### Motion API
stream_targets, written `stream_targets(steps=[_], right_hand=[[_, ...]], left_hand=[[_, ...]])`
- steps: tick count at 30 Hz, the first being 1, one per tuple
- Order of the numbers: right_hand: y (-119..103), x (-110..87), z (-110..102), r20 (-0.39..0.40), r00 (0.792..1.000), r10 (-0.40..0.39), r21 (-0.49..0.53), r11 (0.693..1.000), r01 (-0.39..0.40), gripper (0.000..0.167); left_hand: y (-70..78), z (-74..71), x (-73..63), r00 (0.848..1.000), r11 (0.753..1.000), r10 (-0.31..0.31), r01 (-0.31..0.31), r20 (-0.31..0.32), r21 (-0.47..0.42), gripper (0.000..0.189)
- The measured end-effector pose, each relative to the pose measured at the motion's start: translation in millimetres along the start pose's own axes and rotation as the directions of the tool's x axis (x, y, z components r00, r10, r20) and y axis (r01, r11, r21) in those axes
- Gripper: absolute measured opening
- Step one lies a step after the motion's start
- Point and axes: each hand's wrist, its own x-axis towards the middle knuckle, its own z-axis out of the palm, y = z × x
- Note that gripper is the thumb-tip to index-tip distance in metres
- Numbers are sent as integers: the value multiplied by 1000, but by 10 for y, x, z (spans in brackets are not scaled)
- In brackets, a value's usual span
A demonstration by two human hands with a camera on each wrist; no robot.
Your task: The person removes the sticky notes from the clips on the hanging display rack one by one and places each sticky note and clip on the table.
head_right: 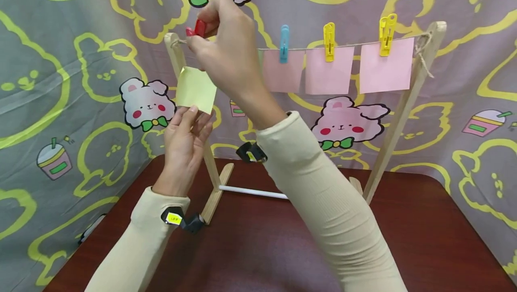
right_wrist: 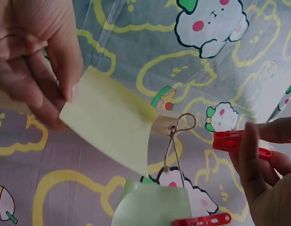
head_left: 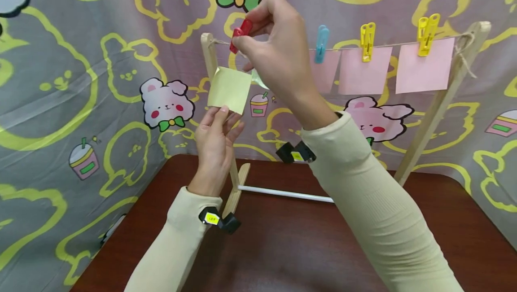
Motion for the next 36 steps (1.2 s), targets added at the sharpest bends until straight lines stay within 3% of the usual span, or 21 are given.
stream_targets(steps=[8, 15, 25, 36], right_hand=[[93, -227, -151, -6, 998, -68, -76, 995, 67, 25], [203, -437, -306, 2, 999, -45, -113, 993, 45, 26], [443, -767, -593, 12, 1000, 2, -125, 992, 0, 26], [821, -1148, -903, 76, 997, 32, -248, 969, -12, 30]], left_hand=[[-33, -133, -36, 1000, 999, 26, -26, -2, 36, 9], [-31, -266, -108, 998, 990, 61, -62, 14, 123, 5], [-25, -577, -240, 993, 969, 114, -112, 4, 221, 6], [-70, -972, -315, 991, 960, 100, -74, -85, 269, 8]])
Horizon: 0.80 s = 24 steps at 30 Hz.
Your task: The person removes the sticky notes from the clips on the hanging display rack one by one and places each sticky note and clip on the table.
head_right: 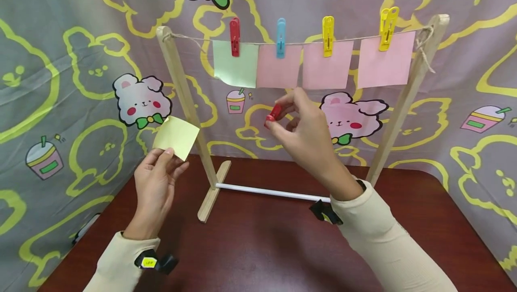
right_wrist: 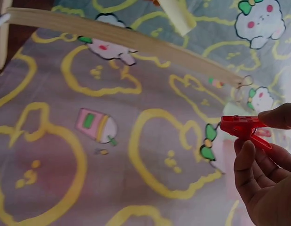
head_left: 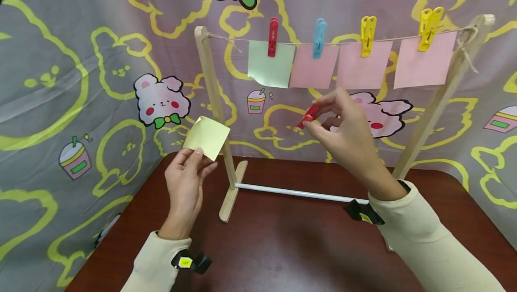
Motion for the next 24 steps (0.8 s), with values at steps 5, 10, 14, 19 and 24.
stream_targets(steps=[5, 10, 14, 19, 24], right_hand=[[204, -218, -72, 12, 1000, 19, -23, 1000, -19, 32], [402, -406, -117, 40, 996, 82, -3, 997, -82, 32], [535, -541, -152, 74, 987, 141, -22, 990, -139, 34], [676, -699, -195, 108, 978, 179, -70, 983, -172, 37], [802, -878, -237, 122, 971, 205, -135, 973, -188, 36]], left_hand=[[-65, -148, 0, 1000, 1000, -7, 8, -28, 24, 8], [-140, -286, 17, 997, 999, -37, 39, -64, 36, 11], [-198, -402, 48, 994, 997, -59, 64, -91, 47, 14], [-246, -575, 84, 988, 992, -93, 102, -122, 77, 15], [-279, -723, 107, 977, 979, -146, 165, -153, 119, 17]])
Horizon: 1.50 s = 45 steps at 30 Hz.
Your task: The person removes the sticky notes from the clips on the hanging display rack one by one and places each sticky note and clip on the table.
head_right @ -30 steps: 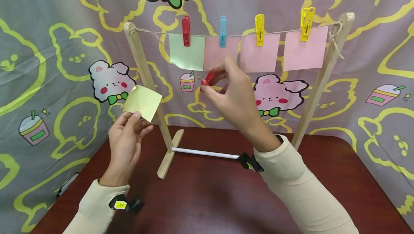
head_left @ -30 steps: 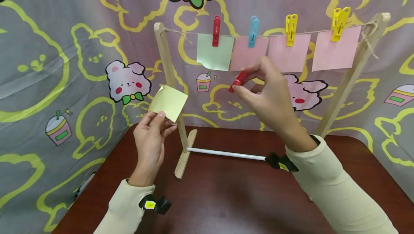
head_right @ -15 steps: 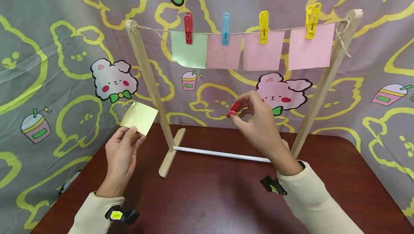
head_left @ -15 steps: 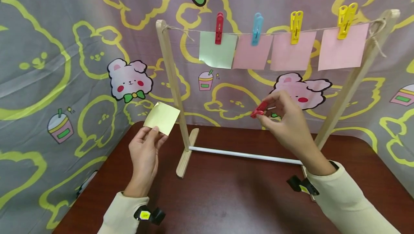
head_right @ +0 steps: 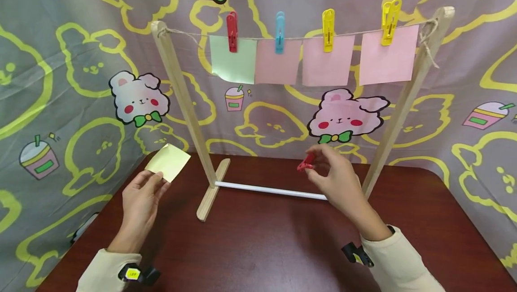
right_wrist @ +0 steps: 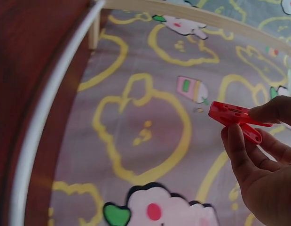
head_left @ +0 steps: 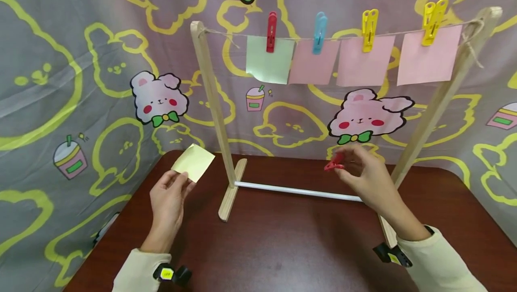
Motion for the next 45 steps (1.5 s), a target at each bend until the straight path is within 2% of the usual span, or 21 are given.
stream_targets(steps=[5, 10, 15, 21, 24, 28, 35, 45], right_hand=[[142, -126, 10, 37, 998, 44, -71, 997, -42, 36], [245, -219, -7, 79, 991, 104, -132, 987, -93, 39], [368, -292, -10, 115, 985, 131, -152, 982, -113, 38], [553, -371, -2, 143, 982, 123, -173, 980, -98, 35], [665, -398, 27, 171, 979, 113, -127, 988, -92, 34], [815, -449, 89, 229, 964, 134, -60, 991, -123, 32], [970, -548, 168, 260, 948, 182, -64, 983, -171, 32], [1088, -615, 204, 344, 913, 220, -65, 975, -211, 29]], left_hand=[[-42, -148, 60, 998, 996, -56, 56, -3, 74, 21], [-66, -325, 164, 996, 980, -94, 93, 1, 175, 24], [-62, -476, 296, 995, 954, -100, 98, -9, 283, 25], [-81, -626, 431, 986, 912, -168, 148, 20, 382, 44], [-112, -686, 492, 980, 891, -196, 171, 18, 422, 49], [-158, -748, 563, 977, 882, -213, 190, 6, 432, 48], [-218, -860, 666, 973, 883, -233, 207, 10, 422, 35], [-260, -970, 758, 962, 854, -270, 213, 53, 475, 47]])
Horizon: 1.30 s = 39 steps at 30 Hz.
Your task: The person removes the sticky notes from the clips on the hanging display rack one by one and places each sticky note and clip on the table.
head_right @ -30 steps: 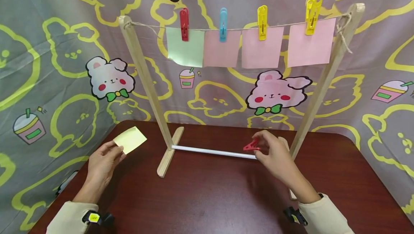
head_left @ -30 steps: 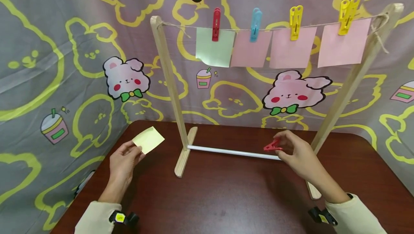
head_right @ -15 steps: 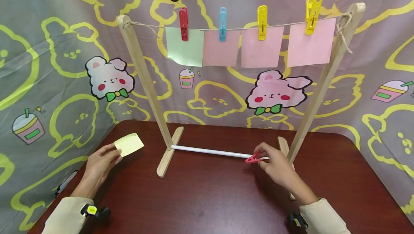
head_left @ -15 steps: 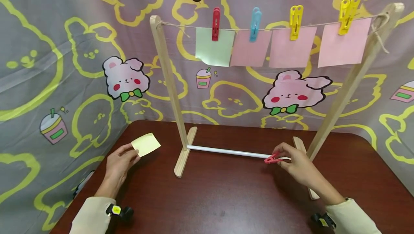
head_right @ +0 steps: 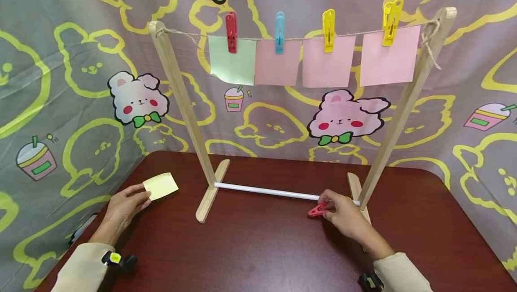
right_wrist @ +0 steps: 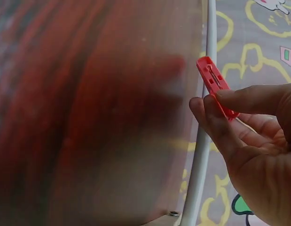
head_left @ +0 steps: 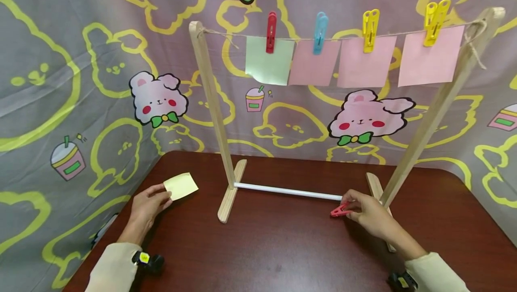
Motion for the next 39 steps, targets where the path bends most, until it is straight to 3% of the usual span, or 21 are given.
stream_targets(steps=[13, 30, 39], right_hand=[[52, -17, 18, 46, 999, 27, -23, 999, -26, 30], [47, 3, 42, 15, 1000, -8, -159, 987, 11, 34], [67, 1, 52, 4, 999, -32, -196, 980, 32, 34]], left_hand=[[-53, -84, 107, 1000, 1000, -15, 14, 7, 18, 46], [-45, -95, 158, 999, 996, -28, 29, -18, 79, 57], [-57, -83, 137, 999, 975, 21, -11, -46, 220, 49]])
